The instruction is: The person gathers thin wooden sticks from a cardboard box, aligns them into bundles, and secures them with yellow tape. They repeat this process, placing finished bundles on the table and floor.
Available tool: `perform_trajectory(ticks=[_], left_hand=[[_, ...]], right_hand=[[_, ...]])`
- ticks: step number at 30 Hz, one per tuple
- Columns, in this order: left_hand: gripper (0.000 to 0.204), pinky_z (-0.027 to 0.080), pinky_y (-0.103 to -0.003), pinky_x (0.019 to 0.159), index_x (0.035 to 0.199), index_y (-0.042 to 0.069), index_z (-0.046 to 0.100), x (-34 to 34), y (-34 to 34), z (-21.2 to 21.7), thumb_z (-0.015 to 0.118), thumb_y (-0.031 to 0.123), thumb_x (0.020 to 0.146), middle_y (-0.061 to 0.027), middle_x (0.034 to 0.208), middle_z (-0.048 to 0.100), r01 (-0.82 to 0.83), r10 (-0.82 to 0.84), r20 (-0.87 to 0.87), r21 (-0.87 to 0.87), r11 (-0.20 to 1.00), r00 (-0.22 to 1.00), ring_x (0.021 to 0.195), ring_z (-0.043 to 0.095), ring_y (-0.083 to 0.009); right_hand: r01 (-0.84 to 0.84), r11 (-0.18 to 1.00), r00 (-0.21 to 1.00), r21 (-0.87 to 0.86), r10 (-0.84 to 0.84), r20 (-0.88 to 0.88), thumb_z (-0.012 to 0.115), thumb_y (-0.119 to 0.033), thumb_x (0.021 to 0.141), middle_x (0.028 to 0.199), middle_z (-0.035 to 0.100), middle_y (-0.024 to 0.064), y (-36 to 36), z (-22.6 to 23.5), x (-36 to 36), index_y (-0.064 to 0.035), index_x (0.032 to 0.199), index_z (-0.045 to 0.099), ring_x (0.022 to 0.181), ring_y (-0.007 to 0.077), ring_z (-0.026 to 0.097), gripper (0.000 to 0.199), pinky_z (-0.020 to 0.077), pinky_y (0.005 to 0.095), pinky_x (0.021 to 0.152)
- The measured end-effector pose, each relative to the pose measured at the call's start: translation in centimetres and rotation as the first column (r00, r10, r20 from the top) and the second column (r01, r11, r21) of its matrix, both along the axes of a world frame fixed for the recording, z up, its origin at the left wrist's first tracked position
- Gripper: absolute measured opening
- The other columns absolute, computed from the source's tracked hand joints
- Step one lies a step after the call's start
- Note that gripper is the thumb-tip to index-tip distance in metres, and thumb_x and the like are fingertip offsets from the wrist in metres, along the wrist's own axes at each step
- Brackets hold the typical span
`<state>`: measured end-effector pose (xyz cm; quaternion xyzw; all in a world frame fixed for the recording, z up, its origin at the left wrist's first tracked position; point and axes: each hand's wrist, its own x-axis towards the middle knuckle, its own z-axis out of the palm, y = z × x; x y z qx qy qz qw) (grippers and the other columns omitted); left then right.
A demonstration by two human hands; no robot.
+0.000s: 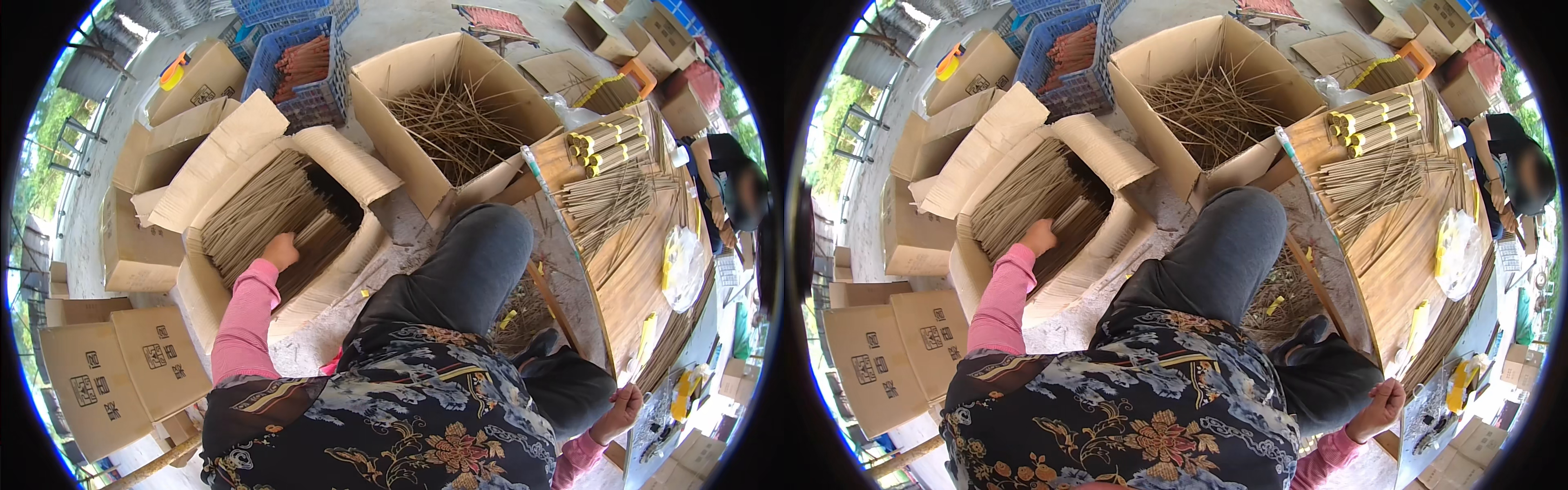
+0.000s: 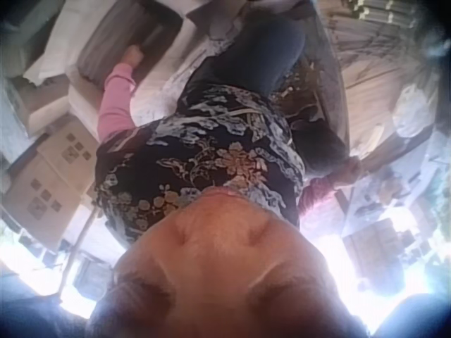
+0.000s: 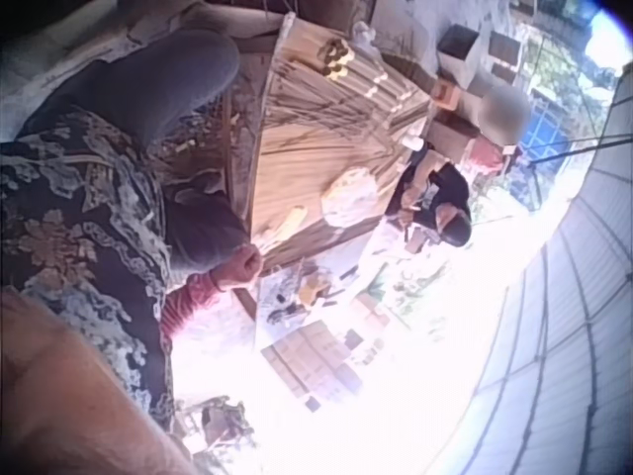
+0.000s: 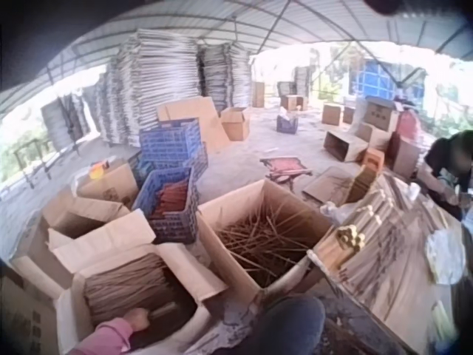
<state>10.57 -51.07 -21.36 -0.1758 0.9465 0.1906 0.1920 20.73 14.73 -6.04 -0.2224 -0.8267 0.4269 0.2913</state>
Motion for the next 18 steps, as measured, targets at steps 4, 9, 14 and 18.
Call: perform_trajectory(ticks=[4, 9, 14, 18], left_hand=[[0.041, 0.045, -0.036, 0.070, 0.099, -0.007, 0.053, -0.8, -0.6, 2.3, 0.060, 0.007, 0.062, -0.0236, 0.083, 0.060, -0.102, 0.109, -0.045, 0.133, 0.986, 0.993, 0.079, 0.060, -0.0309], [0.028, 0.045, -0.029, 0.052, 0.087, -0.004, 0.051, -3.5, -1.1, 8.8, 0.062, 0.008, 0.065, -0.0099, 0.067, 0.054, -0.237, 0.278, -0.031, 0.435, 0.869, 0.960, 0.055, 0.053, -0.0157], [0.018, 0.042, -0.030, 0.047, 0.081, 0.001, 0.050, -5.5, -2.0, 14.6, 0.060, 0.007, 0.067, -0.0033, 0.060, 0.048, -0.228, 0.449, -0.125, 0.723, 0.652, 0.885, 0.049, 0.048, -0.0138], [0.012, 0.042, -0.029, 0.048, 0.075, 0.002, 0.051, -6.7, -2.1, 18.1, 0.060, 0.006, 0.068, -0.0043, 0.058, 0.049, -0.138, 0.506, -0.167, 0.849, 0.511, 0.846, 0.049, 0.049, -0.0143]], right_hand=[[0.001, 0.999, 1.000, -0.035, -0.002, -0.017, 0.054, -0.015, 0.087, 0.065, 0.049, 0.0002, 0.3, -0.4, 0.2, -0.0019, 0.083, 0.056, 0.055, 0.0048, 0.041, 0.014, 0.0340, 0.0172, 0.051], [-0.031, 0.998, 0.999, -0.061, 0.028, -0.047, 0.054, -0.014, 0.087, 0.066, 0.049, 0.0004, 0.5, -1.0, 0.2, -0.0013, 0.083, 0.056, 0.055, 0.0050, 0.041, 0.014, 0.0346, 0.0170, 0.051], [-0.045, 0.993, 0.997, -0.107, 0.037, -0.071, 0.054, -0.014, 0.087, 0.066, 0.050, 0.0005, 0.5, -1.3, 0.4, -0.0009, 0.084, 0.056, 0.056, 0.0049, 0.041, 0.013, 0.0347, 0.0167, 0.053], [-0.039, 0.987, 0.997, -0.158, 0.028, -0.076, 0.054, -0.014, 0.087, 0.066, 0.049, 0.0002, 0.5, -1.6, 0.6, -0.0014, 0.085, 0.056, 0.058, 0.0047, 0.041, 0.013, 0.0346, 0.0164, 0.054]])
